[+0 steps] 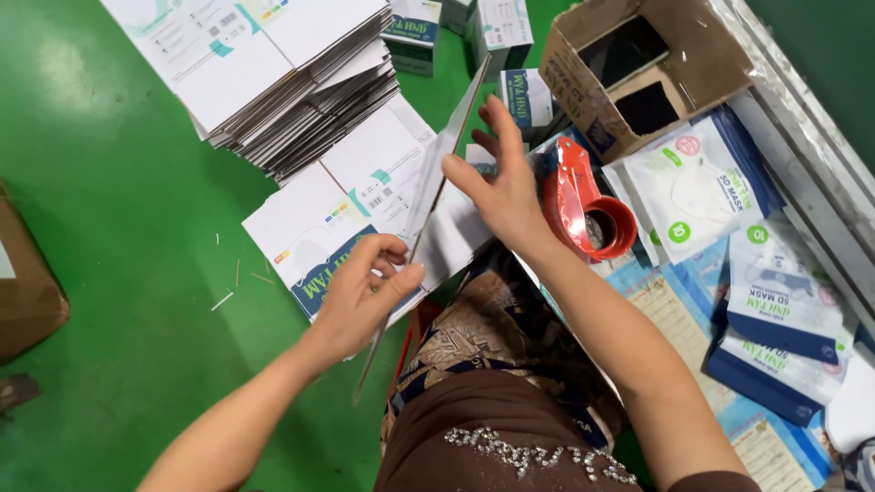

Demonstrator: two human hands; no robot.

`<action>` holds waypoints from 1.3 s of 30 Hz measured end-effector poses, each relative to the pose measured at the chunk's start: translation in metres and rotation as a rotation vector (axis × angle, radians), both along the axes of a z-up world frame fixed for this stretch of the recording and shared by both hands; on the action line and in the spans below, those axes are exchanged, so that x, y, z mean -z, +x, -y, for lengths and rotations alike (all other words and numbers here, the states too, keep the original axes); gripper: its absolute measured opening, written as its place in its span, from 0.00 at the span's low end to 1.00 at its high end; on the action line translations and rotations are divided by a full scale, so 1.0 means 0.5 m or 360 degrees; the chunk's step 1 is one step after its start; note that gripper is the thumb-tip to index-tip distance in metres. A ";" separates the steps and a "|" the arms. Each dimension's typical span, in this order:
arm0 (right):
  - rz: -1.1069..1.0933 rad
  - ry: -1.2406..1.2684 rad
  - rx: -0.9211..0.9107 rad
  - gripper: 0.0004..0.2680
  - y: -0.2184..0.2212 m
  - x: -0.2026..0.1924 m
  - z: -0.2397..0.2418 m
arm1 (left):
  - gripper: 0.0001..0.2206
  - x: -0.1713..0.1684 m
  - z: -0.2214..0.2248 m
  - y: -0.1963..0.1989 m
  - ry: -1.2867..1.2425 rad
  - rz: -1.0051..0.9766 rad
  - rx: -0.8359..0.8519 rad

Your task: The recorder is packaging face masks into individual blue-and-white packets and then organizing the packets into cardboard boxes.

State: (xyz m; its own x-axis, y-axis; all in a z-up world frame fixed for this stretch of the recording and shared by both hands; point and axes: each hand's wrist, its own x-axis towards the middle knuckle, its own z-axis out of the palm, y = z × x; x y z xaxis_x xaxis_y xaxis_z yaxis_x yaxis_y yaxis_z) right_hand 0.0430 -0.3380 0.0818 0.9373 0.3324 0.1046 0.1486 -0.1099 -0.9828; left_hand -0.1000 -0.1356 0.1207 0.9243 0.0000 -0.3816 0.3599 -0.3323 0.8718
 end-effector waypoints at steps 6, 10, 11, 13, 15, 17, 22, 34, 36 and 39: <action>0.0118 0.0053 -0.0091 0.38 0.026 0.018 -0.014 | 0.23 0.100 -0.002 -0.017 -0.0373 0.0458 -0.0056; 0.0066 0.0150 -0.0114 0.34 0.012 0.008 0.002 | 0.19 0.072 -0.033 -0.025 -0.0646 0.0298 -0.0226; 0.0038 0.0126 -0.0078 0.32 0.009 0.005 0.008 | 0.17 0.054 -0.040 -0.025 -0.0590 0.0346 -0.0243; 0.0059 0.0011 -0.0061 0.29 -0.012 -0.038 0.030 | 0.13 0.022 -0.070 -0.034 0.0003 0.0627 -0.0328; 0.0076 -0.0097 -0.0044 0.26 -0.046 -0.092 0.055 | 0.09 -0.005 -0.118 -0.045 0.0612 0.0883 -0.0407; 0.0352 -0.0519 -0.0184 0.26 -0.090 -0.160 0.086 | 0.05 -0.025 -0.182 -0.057 0.0723 0.1047 -0.0756; 0.0598 -0.0612 -0.0632 0.24 -0.108 -0.111 0.040 | 0.04 0.078 -0.169 0.033 0.0560 0.1261 -0.0873; 0.1265 -0.1200 -0.0624 0.22 -0.087 0.025 -0.060 | 0.12 0.173 -0.075 0.150 0.1106 0.1747 0.0076; 0.1215 -0.1268 -0.0620 0.21 -0.076 0.049 -0.038 | 0.14 0.175 -0.055 0.173 0.1278 0.1609 0.0506; 0.0956 -0.0892 -0.0509 0.17 -0.075 0.039 0.019 | 0.20 0.123 -0.055 0.161 0.0999 0.1364 0.0565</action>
State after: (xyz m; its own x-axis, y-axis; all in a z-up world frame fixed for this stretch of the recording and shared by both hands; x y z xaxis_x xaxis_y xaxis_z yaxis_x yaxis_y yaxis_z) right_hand 0.0055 -0.3474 0.0624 0.6296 0.7197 0.2928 0.7292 -0.4173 -0.5423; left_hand -0.0195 -0.1082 0.0593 0.8676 -0.3471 0.3561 -0.4817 -0.7647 0.4281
